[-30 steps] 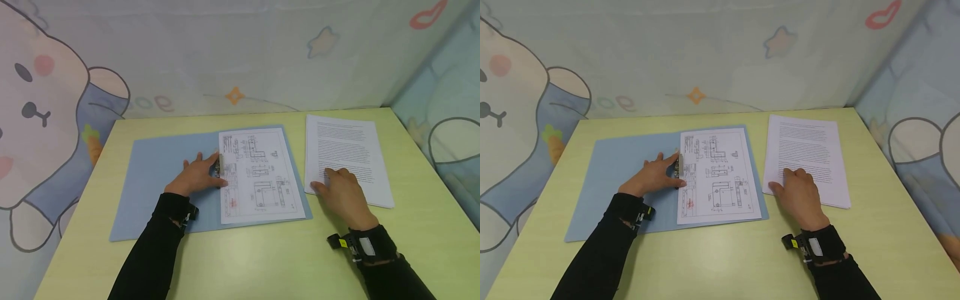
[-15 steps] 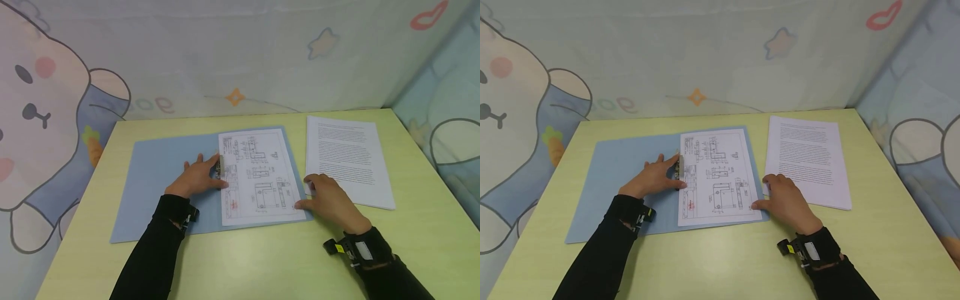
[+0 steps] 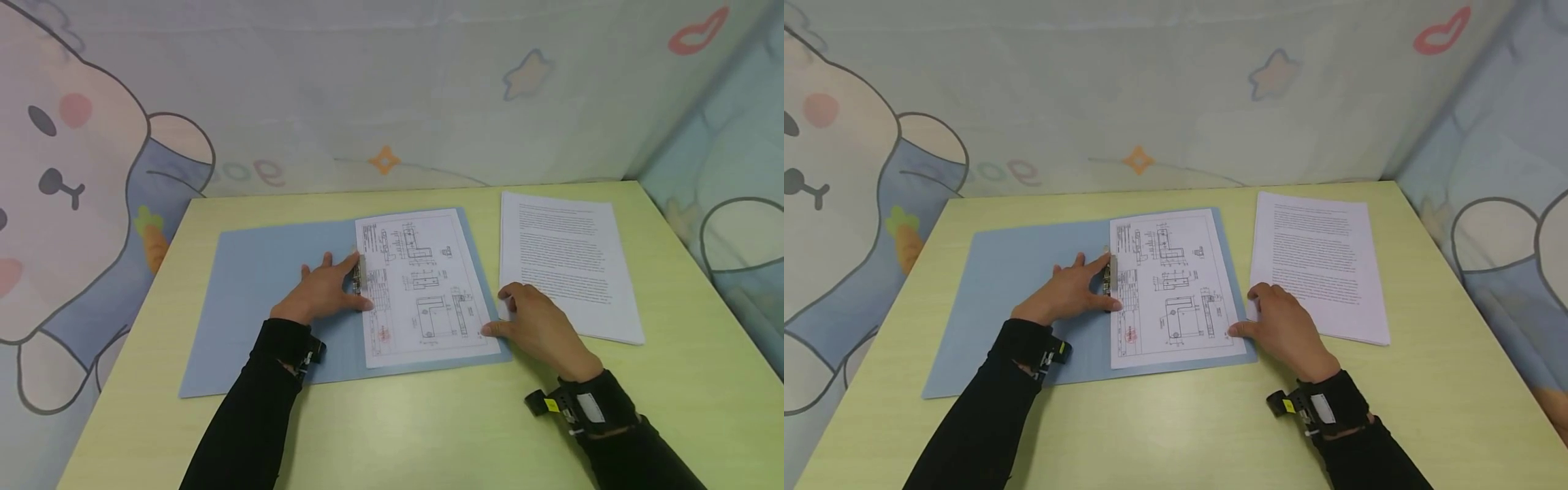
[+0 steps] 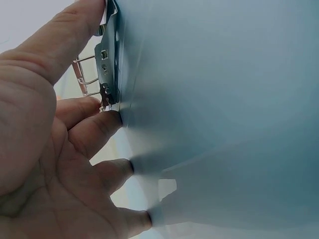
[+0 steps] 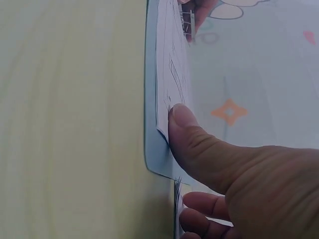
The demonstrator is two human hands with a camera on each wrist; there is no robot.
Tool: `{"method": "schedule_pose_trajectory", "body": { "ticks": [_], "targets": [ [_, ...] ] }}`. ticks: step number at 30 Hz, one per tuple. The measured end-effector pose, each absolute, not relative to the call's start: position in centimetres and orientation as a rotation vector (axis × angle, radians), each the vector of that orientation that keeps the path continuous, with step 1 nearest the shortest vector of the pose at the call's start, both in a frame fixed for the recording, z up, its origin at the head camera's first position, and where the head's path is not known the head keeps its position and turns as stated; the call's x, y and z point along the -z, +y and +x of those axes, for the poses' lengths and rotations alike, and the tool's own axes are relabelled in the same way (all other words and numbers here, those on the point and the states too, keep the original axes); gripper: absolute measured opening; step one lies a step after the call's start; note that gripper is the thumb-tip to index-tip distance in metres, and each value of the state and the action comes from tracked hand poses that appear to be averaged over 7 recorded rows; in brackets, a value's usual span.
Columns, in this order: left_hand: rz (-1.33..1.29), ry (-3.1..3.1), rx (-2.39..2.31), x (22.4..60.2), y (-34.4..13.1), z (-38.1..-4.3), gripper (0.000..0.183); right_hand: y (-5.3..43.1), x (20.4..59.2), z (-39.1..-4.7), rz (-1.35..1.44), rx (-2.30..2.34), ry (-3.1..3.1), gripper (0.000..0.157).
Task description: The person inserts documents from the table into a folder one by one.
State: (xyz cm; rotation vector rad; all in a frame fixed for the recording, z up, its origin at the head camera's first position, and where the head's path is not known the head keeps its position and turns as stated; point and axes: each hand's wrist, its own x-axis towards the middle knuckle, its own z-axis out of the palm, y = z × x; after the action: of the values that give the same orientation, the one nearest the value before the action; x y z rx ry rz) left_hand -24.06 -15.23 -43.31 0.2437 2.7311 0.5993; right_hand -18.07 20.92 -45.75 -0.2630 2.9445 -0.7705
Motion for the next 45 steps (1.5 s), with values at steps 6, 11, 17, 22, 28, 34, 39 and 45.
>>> {"method": "schedule_pose_trajectory", "body": {
  "ticks": [6,11,17,22,28,34,39,45],
  "targets": [
    [0.250,2.734,-0.603,43.4,-15.1,-24.1,0.105,21.2,45.6,-17.7,-0.227,0.770,2.939,0.073],
    [0.259,2.736,-0.598,43.4,-15.1,-24.1,0.105,22.1,45.2,-17.4,-0.211,0.739,3.083,0.069],
    [0.261,2.738,-0.585,43.5,-15.2,-24.2,0.105,24.1,45.5,-17.0,-0.250,0.469,3.227,0.064],
    [0.263,2.729,-0.583,43.4,-15.6,-24.1,0.105,24.8,45.8,-16.0,-0.247,0.341,3.165,0.059],
    [0.261,2.735,-0.591,43.4,-16.0,-24.2,0.106,25.6,45.4,-15.6,-0.280,0.416,3.206,0.049],
    [0.264,2.738,-0.579,43.5,-16.1,-24.3,0.107,28.6,45.3,-16.8,-0.037,0.479,3.153,0.050],
    [0.273,2.735,-0.587,43.7,-16.2,-24.2,0.106,31.7,45.5,-17.5,0.312,0.471,3.037,0.071],
    [0.276,2.743,-0.585,43.7,-16.4,-24.1,0.107,34.2,45.4,-18.0,0.505,0.524,2.997,0.084]
  ]
}}
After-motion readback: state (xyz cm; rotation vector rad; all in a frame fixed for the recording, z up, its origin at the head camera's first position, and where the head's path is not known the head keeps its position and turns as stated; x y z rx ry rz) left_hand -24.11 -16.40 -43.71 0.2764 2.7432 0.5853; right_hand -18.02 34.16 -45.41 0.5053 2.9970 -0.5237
